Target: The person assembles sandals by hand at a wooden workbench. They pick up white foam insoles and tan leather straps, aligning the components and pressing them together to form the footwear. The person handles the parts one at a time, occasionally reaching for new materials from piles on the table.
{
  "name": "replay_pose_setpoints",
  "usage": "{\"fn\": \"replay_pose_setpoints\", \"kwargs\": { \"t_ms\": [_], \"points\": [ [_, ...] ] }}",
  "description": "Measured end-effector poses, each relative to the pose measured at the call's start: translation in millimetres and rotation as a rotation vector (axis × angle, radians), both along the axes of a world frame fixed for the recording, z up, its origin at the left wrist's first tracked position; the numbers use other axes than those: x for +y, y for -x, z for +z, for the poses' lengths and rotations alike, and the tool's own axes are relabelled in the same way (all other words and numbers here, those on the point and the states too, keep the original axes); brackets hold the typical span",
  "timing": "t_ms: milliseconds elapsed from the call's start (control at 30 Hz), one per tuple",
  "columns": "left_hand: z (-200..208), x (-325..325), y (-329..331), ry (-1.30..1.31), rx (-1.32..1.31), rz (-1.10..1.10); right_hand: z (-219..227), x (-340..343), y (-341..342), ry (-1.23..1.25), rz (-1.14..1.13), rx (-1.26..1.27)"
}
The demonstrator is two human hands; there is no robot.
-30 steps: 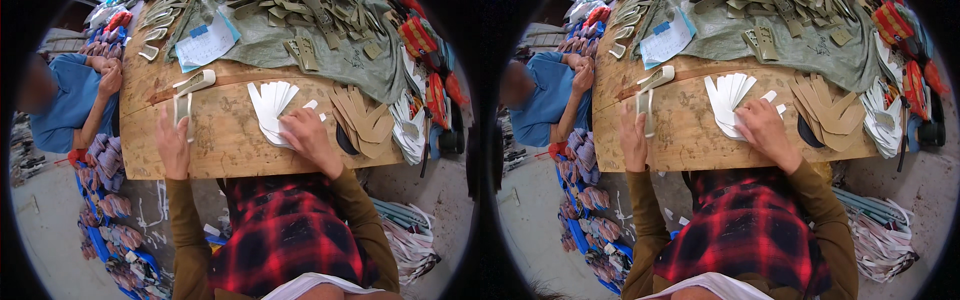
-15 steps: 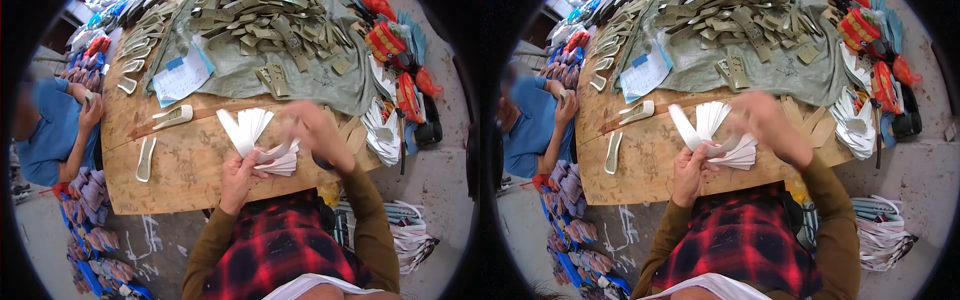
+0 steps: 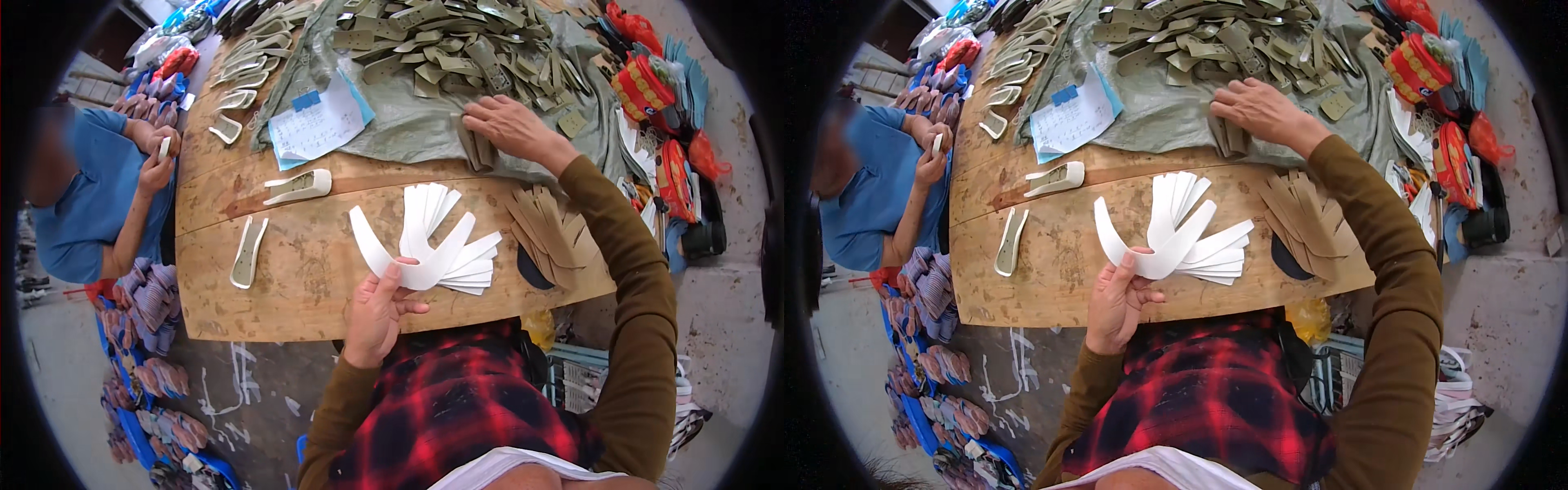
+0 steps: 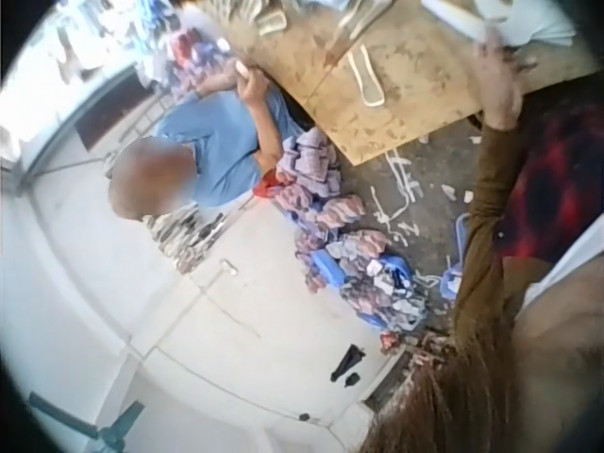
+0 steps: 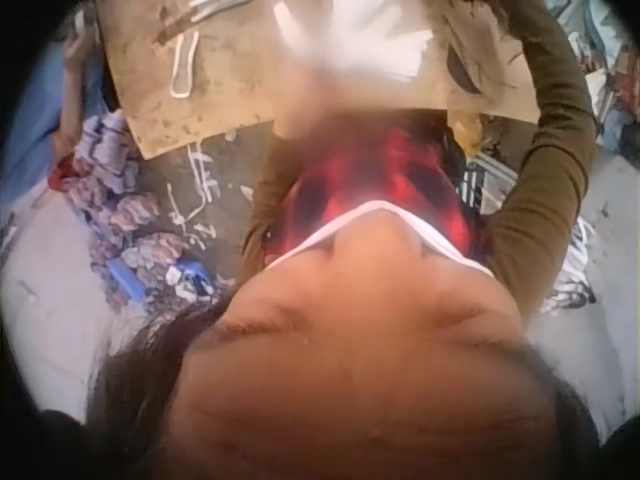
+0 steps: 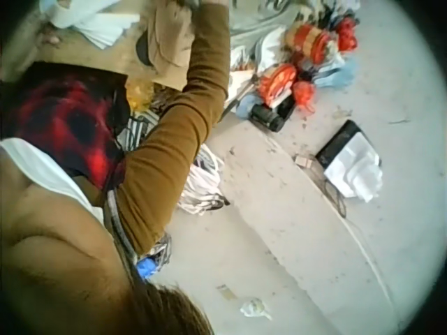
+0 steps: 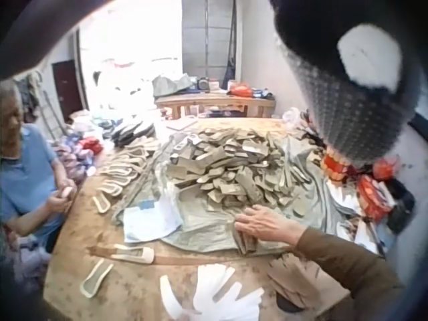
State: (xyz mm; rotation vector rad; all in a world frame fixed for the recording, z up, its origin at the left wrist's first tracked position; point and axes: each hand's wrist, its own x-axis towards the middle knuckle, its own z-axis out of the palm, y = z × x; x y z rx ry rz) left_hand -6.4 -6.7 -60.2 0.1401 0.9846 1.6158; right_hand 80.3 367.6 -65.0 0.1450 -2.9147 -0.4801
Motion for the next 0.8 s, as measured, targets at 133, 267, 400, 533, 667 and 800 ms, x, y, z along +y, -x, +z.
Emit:
{"fn": "replay_pose_setpoints", "kwargs": {
  "t_ms": [133, 267, 400, 533, 667, 800],
  "points": [
    [3.5, 4.1, -7.6, -0.030, -0.114, -0.019, 20.1, 3.5, -21.8, -0.075, -0.116, -0.146],
    [5.4, 4.5, -8.3, -0.080, -0.169, -0.053, 22.9, 1.7, -64.2, 0.098, -0.197, -0.015],
    [13.6, 3.8, -6.6, -0.116, -0.221, -0.028, 27.5, -39.3, -103.5, 0.626, -0.513, 0.218],
    [17.7, 7.4, -11.4, -0.143, -0.282, -0.034, 40.7, -115.2, -111.2, 1.406, -0.762, 0.575],
    [19.3, 7.8, -23.9, -0.134, -0.294, -0.028, 51.0, -160.9, -124.1, 2.360, -0.525, 0.618],
    [25.4, 11.1, -31.0, -0.087, -0.345, -0.042, 50.1, -199.9, -105.7, 2.628, -0.515, 0.739]
  ]
}}
